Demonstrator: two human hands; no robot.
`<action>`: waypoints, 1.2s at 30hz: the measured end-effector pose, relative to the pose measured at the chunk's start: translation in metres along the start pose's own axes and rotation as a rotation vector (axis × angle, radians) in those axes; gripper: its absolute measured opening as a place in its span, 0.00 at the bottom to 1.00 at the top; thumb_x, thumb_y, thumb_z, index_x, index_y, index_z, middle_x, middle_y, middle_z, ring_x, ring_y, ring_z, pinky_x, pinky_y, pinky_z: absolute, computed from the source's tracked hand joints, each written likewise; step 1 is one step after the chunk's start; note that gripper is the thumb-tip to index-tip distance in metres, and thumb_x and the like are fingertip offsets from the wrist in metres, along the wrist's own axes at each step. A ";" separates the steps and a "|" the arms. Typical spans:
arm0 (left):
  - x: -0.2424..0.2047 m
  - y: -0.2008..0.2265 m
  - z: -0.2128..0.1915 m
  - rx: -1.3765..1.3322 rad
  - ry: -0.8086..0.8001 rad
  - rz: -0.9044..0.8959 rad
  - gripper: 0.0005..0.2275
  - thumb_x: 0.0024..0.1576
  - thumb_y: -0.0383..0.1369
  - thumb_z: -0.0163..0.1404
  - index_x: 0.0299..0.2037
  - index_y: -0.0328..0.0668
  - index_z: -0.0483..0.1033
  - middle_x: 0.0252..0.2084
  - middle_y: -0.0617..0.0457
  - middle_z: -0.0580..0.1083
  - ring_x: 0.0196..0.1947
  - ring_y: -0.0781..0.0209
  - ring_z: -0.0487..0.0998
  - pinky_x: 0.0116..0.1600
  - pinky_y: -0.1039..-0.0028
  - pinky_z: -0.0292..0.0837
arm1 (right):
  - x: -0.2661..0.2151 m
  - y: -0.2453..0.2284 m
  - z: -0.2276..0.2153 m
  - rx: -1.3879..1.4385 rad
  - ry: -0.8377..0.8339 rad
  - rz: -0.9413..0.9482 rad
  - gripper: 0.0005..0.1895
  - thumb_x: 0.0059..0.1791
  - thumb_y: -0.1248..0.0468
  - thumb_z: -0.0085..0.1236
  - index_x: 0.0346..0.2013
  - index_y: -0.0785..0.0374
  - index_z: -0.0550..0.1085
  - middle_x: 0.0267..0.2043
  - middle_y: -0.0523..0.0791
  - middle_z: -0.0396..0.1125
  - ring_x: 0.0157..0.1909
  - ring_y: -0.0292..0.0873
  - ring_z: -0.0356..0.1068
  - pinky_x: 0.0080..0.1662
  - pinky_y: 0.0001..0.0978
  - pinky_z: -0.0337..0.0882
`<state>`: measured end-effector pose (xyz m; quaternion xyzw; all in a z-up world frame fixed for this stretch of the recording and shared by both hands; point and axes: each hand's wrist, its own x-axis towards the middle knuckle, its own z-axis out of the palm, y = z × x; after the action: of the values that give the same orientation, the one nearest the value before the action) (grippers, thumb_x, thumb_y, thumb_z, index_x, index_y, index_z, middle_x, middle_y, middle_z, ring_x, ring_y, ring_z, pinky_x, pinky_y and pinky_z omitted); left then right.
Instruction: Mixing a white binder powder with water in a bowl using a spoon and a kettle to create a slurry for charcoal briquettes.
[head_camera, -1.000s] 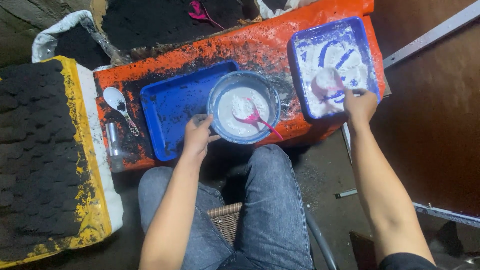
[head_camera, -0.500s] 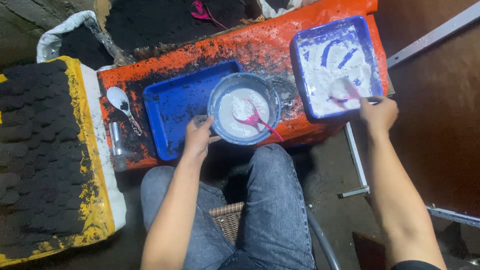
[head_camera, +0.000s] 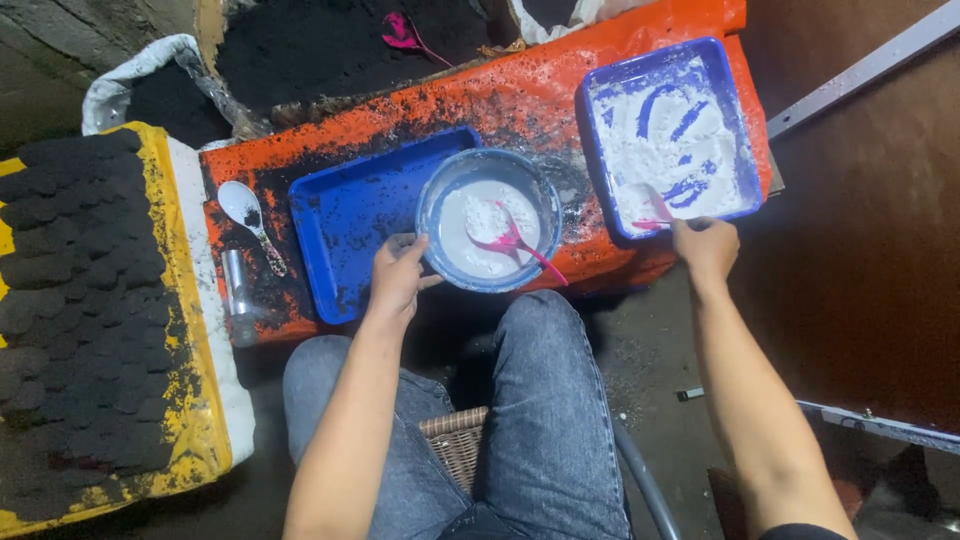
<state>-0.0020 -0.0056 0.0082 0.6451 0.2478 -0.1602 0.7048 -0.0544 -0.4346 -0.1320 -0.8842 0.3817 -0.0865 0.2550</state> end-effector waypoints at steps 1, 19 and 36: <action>0.002 -0.002 -0.001 0.003 0.002 0.003 0.19 0.62 0.35 0.54 0.58 0.30 0.66 0.46 0.44 0.64 0.47 0.56 0.63 0.41 0.49 0.84 | 0.003 0.004 0.010 0.026 0.005 0.047 0.11 0.47 0.56 0.63 0.37 0.59 0.83 0.34 0.54 0.77 0.45 0.63 0.77 0.45 0.53 0.75; -0.002 0.004 0.004 0.020 0.020 0.015 0.18 0.63 0.33 0.53 0.58 0.29 0.66 0.48 0.40 0.66 0.52 0.48 0.67 0.44 0.45 0.84 | 0.006 -0.013 0.036 0.753 0.168 0.477 0.17 0.40 0.56 0.71 0.33 0.67 0.78 0.23 0.49 0.67 0.23 0.43 0.71 0.25 0.39 0.68; 0.001 -0.018 0.007 -0.027 0.045 -0.005 0.18 0.61 0.34 0.54 0.56 0.28 0.68 0.42 0.46 0.65 0.44 0.56 0.67 0.40 0.47 0.85 | -0.151 -0.163 -0.024 0.408 -0.039 -0.626 0.07 0.50 0.60 0.67 0.38 0.59 0.82 0.28 0.52 0.75 0.35 0.59 0.76 0.36 0.42 0.73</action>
<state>-0.0104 -0.0142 -0.0070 0.6384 0.2674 -0.1437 0.7073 -0.0649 -0.2407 -0.0208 -0.8905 0.0629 -0.2178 0.3944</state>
